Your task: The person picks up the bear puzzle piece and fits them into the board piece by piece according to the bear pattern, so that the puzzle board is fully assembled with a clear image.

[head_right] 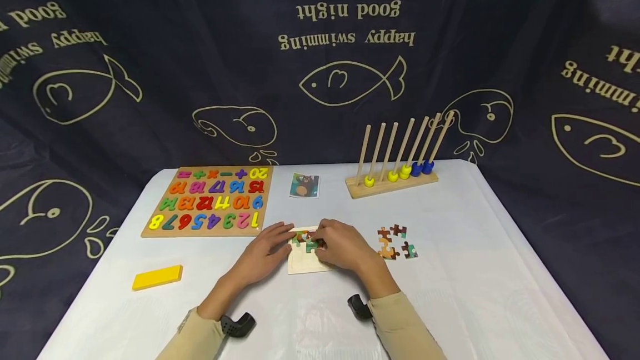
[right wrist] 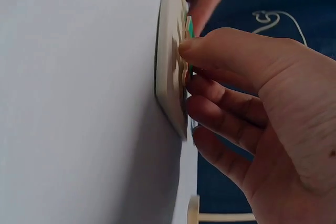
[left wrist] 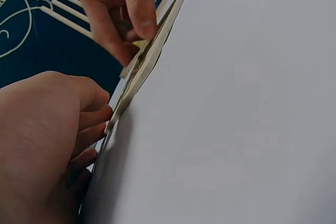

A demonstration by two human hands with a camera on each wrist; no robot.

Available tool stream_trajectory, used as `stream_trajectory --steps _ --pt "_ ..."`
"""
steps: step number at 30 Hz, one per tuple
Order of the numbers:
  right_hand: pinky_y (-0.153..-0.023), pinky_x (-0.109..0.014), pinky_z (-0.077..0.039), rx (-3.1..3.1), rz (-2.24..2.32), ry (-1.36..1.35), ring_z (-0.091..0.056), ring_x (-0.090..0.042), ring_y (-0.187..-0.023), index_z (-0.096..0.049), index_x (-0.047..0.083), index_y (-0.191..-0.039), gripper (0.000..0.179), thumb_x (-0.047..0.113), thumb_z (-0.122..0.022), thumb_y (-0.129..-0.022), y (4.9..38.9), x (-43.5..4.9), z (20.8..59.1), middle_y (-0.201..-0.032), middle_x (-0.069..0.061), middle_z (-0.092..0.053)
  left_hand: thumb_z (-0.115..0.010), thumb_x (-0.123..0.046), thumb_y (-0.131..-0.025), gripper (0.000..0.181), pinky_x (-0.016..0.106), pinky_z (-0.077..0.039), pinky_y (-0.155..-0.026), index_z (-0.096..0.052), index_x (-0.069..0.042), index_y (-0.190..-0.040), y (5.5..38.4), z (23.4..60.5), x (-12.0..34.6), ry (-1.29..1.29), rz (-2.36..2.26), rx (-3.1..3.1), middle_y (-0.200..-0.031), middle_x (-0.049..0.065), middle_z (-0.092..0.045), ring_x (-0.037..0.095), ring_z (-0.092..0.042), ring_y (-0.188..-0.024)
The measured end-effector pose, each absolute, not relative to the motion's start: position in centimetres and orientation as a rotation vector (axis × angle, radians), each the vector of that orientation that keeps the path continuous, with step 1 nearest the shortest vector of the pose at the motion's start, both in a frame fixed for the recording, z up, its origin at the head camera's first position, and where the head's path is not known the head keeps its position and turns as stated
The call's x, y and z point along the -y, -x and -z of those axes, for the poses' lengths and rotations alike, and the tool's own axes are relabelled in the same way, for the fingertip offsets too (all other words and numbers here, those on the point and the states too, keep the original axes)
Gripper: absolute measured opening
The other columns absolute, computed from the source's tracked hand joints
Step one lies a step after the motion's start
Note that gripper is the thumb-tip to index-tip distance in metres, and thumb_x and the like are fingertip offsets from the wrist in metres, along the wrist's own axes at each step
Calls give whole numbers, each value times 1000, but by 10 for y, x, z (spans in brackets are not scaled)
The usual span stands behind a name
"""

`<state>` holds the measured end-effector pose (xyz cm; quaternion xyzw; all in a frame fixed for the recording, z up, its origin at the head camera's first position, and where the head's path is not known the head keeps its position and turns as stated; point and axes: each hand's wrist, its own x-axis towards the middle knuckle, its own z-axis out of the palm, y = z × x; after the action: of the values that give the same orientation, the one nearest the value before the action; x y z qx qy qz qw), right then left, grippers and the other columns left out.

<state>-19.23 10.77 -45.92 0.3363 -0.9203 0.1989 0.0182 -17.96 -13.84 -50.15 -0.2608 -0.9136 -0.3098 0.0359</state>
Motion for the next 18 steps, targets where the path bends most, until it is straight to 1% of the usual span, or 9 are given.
stream_trajectory --steps 4,8,12,14,16,18 --pt "-68 -30 -49 2837 -579 -1078 -54 -8 -79 -75 17 -106 26 22 -73 -81 191 -97 459 -95 6 -61 -52 -30 -99 37 46 -29 -110 -61 -13 -130 178 501 138 762 983 2776 -143 -1 -49 21 -33 -137" --pt "-67 -30 -49 2811 -600 -1139 -53 -8 -79 -74 14 -107 26 23 -71 -83 190 -89 460 -97 4 -62 -55 -27 -97 35 48 -30 -109 -62 -13 -128 177 502 138 748 998 2757 -141 0 -50 23 -35 -136" --pt "-69 -31 -49 2795 -657 -1122 -55 -9 -81 -74 14 -109 25 24 -69 -87 187 -91 460 -98 4 -62 -56 -31 -97 37 47 -30 -109 -61 -14 -130 179 502 136 754 966 2771 -141 -1 -49 22 -34 -137" --pt "-70 -32 -49 2794 -665 -1107 -55 -9 -82 -75 15 -108 22 24 -69 -88 185 -95 460 -97 6 -62 -56 -32 -96 39 45 -29 -110 -61 -14 -130 180 503 135 758 947 2773 -142 -3 -49 21 -33 -137" --pt "-71 -32 -49 2801 -650 -1115 -54 -8 -83 -75 17 -107 20 24 -67 -89 184 -99 460 -96 7 -59 -57 -35 -96 40 43 -29 -110 -61 -14 -130 181 504 135 754 928 2768 -142 -3 -49 20 -34 -137" --pt "-69 -30 -48 2815 -641 -1153 -52 -8 -81 -75 17 -108 21 25 -65 -91 182 -102 460 -94 8 -57 -58 -38 -94 42 42 -30 -109 -61 -15 -129 180 505 137 732 921 2769 -141 -4 -50 19 -34 -137"
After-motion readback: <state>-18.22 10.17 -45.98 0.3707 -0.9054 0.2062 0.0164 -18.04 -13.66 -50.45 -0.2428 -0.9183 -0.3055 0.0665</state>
